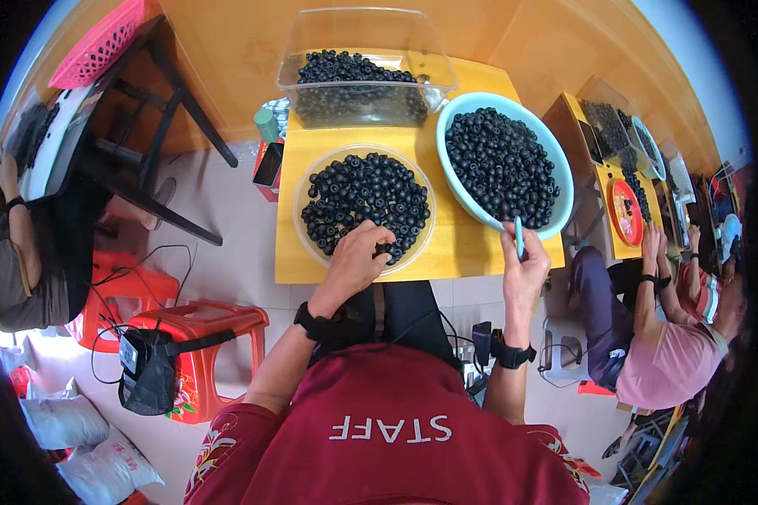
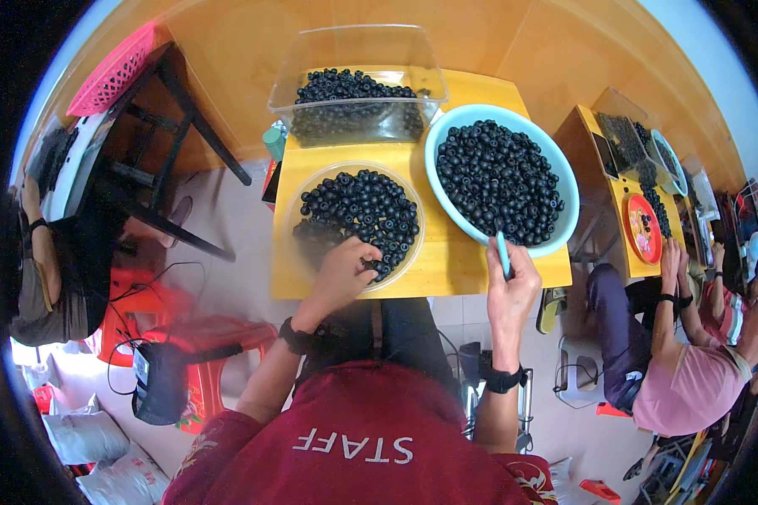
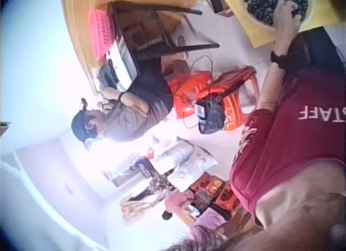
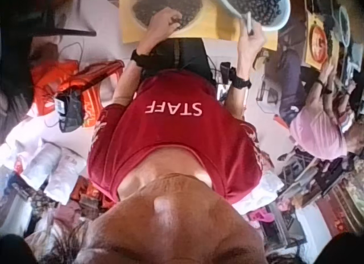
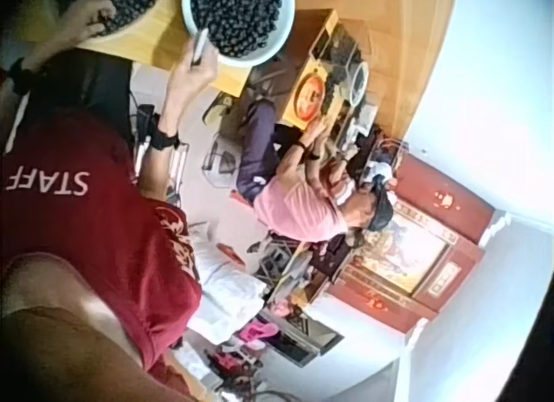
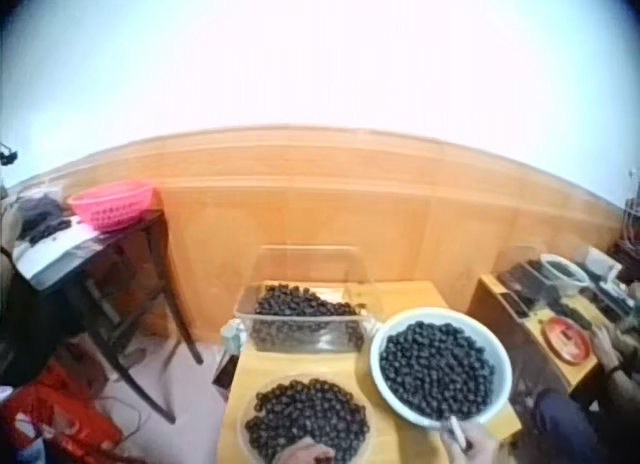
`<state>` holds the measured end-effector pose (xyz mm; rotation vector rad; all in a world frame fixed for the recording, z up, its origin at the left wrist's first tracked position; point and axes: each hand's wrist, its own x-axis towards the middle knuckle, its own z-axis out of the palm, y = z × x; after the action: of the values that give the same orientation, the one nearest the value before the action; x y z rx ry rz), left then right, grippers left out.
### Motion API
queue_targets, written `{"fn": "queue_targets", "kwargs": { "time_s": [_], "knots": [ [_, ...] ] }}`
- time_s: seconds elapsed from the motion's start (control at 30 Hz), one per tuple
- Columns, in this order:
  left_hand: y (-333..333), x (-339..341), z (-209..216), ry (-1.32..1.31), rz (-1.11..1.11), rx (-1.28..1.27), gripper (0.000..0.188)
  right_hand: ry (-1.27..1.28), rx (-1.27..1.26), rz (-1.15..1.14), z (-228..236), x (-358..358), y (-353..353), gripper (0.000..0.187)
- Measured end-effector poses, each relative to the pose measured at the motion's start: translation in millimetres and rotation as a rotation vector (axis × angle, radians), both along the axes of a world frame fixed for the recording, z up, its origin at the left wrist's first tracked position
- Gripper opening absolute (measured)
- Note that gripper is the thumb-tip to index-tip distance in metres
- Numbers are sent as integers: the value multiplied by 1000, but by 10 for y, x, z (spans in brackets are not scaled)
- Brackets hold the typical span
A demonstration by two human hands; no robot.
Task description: Manually sort and inspect small dark berries or fruit from one container to another using a small pick tool.
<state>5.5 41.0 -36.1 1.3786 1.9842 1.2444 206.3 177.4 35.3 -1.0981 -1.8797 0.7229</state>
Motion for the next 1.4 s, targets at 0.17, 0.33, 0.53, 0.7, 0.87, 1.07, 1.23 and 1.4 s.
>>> {"fn": "queue_targets", "kwargs": {
  "time_s": [0.17, 0.33, 0.53, 0.7, 0.87, 1.07, 1.23, 1.4],
  "knots": [
    [34, -1, 3, 130, -74, 6, 23, -15, -73, 48, -128, 107, -218, 12],
    [60, -6, 1, 227, -107, 56, 20, 37, -91, 122, -237, 22, -331, 12],
    [63, -61, 23, 127, -151, -21, 16, -12, -189, 171, -208, -30, -448, 12],
    [49, -51, 26, 201, -150, 54, 16, 58, -105, 191, -280, -30, -486, 12],
    [50, -30, 61, 212, -151, 83, 17, 48, -162, 176, -319, -10, -518, 11],
    [30, -31, 86, -504, -158, 212, 15, -35, -225, 217, -228, -20, -570, 11],
    [-115, 45, 320, -1050, -238, 289, 18, -4, -243, 289, -153, -91, -654, 13],
    [-174, 144, 243, -1428, -288, 389, 19, 74, -167, 462, -23, -169, -721, 16]
  ]
}}
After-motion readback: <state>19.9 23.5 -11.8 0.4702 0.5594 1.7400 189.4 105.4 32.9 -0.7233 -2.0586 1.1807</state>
